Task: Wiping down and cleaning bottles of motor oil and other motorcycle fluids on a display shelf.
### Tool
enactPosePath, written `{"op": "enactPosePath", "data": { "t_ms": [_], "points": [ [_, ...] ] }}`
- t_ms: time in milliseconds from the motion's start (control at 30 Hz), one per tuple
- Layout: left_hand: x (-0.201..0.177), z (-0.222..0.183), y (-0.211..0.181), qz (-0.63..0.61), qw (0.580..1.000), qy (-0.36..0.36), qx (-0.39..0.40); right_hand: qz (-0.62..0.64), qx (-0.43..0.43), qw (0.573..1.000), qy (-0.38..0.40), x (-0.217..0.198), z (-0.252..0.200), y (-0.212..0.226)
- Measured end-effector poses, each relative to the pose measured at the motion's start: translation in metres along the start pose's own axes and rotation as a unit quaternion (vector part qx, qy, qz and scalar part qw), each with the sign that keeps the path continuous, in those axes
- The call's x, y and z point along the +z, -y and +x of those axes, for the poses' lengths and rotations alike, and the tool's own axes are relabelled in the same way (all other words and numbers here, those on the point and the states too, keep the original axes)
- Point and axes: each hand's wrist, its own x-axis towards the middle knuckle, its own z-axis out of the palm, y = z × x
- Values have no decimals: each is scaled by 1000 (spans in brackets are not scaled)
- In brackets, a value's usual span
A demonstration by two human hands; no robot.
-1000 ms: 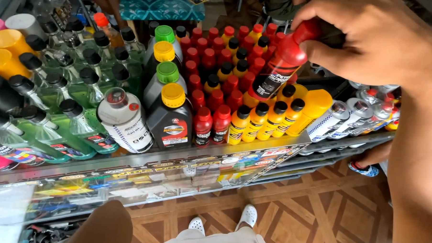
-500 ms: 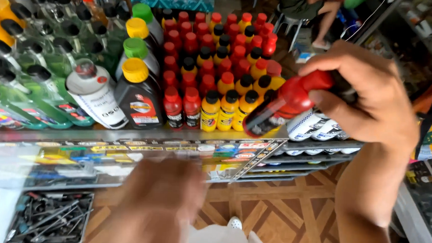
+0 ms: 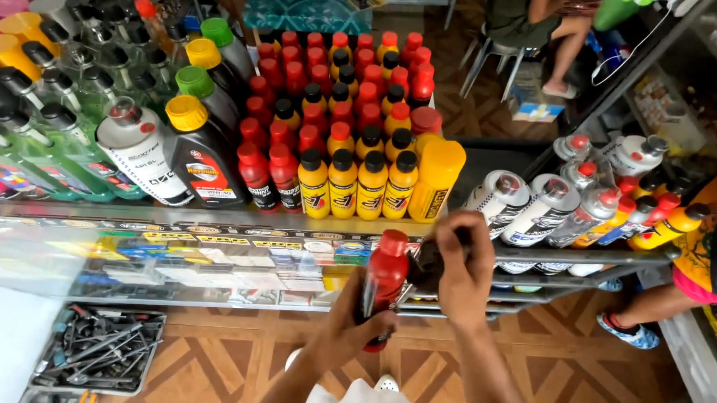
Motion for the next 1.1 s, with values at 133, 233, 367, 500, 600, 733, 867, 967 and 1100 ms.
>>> {"op": "enactPosePath", "data": {
  "t_ms": [133, 233, 367, 500, 600, 733, 867, 967, 1100],
  "points": [
    [3, -10, 41, 14, 999, -33, -31, 0, -55, 998, 10, 1, -43, -11],
    [-1, -12, 67, 85, 995, -41, -28, -194, -40, 967, 161, 14, -75, -13],
    [-30, -15, 122, 250, 943, -116, 186, -236, -145, 902, 330, 8, -97, -6],
    [-22, -11, 131, 329, 892, -37, 307, -256, -170, 907, 287, 3, -81, -26],
    [29, -7, 24, 85, 990, -105, 28, -245, -131, 925, 260, 3, -59, -5],
    [-13, -5, 33, -27, 995, -98, -1, -305, -182, 883, 306, 17, -95, -29],
    [-36, -7, -18, -14, 995, -83, 44, -332, -191, 862, 333, 39, -107, -67],
    [-47, -21, -36, 46, 996, -57, 51, -314, -196, 892, 260, 76, -75, -43],
    [-71, -30, -51, -4, 997, -71, 14, -219, -221, 915, 258, 118, -55, -27]
  ]
}}
